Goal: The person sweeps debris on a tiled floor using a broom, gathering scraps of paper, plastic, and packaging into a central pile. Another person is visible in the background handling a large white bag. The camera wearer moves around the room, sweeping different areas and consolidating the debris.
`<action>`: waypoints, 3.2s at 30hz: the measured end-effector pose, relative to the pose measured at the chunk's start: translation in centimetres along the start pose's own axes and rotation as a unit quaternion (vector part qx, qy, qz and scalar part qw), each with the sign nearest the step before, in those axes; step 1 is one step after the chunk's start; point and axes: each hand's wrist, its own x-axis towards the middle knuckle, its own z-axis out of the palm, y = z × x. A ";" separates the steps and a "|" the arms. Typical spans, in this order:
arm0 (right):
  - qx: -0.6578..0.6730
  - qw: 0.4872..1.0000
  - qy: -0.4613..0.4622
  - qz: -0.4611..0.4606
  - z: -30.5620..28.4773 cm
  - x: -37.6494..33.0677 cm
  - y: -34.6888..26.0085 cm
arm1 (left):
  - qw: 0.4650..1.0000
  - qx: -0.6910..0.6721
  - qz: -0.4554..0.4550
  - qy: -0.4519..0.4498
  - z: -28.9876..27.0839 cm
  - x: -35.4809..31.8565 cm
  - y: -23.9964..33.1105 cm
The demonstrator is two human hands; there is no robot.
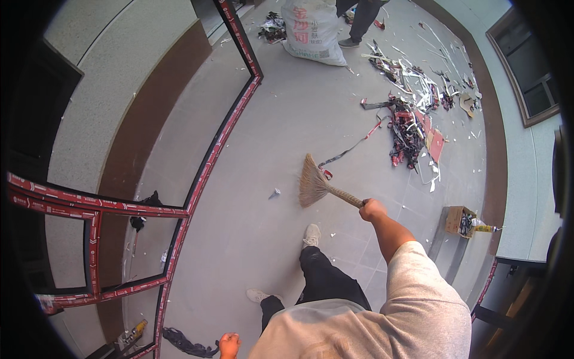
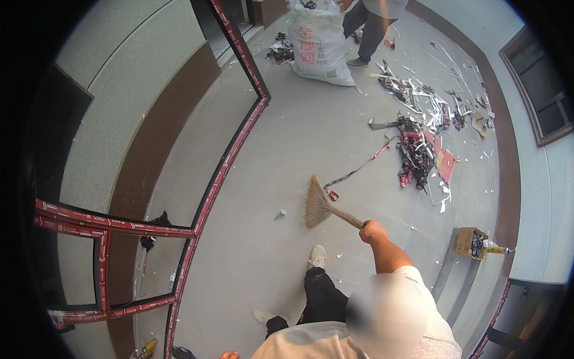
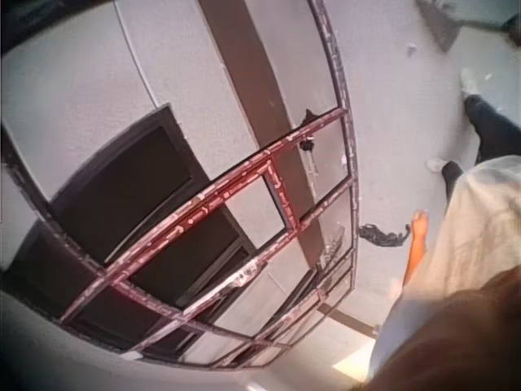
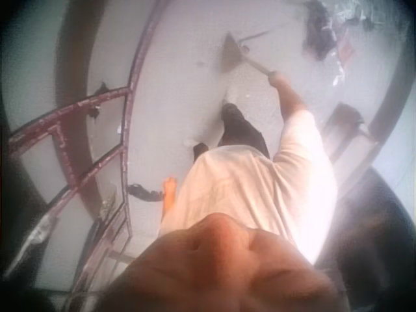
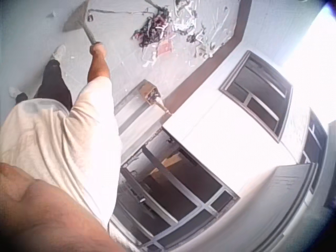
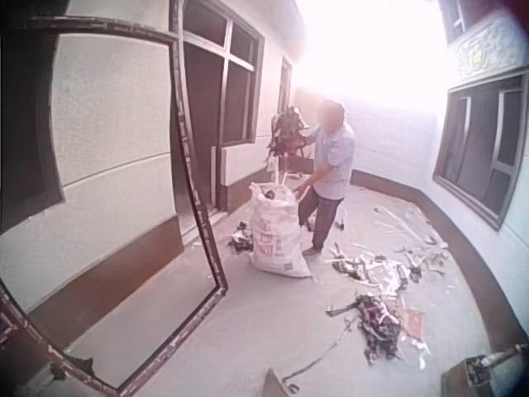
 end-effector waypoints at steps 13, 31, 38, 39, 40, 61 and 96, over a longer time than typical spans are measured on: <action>0.183 0.969 0.029 -0.163 -5.7 3.6 1.3 | 0.977 0.141 0.141 -0.077 19.2 -3.7 37.4; 0.123 0.986 0.052 -0.098 -7.4 5.1 4.1 | 0.965 0.248 0.079 -0.033 24.9 4.9 54.3; 0.112 0.989 -0.048 -0.082 -16.7 21.3 9.8 | 0.946 0.294 0.130 -0.046 37.4 0.5 60.7; 0.106 0.990 -0.035 -0.085 -18.3 24.7 12.6 | 0.946 0.279 0.155 -0.059 40.4 -1.0 62.5; 0.100 0.991 -0.033 -0.088 -19.4 27.3 15.0 | 0.946 0.273 0.164 -0.065 43.2 -2.5 64.0; 0.466 0.878 0.094 0.056 -37.1 28.1 32.1 | 0.891 0.370 0.236 -0.119 72.2 -9.9 79.1; 0.896 0.154 0.041 0.414 -70.1 80.2 63.8 | 0.628 0.662 0.373 -0.170 148.9 -14.0 138.5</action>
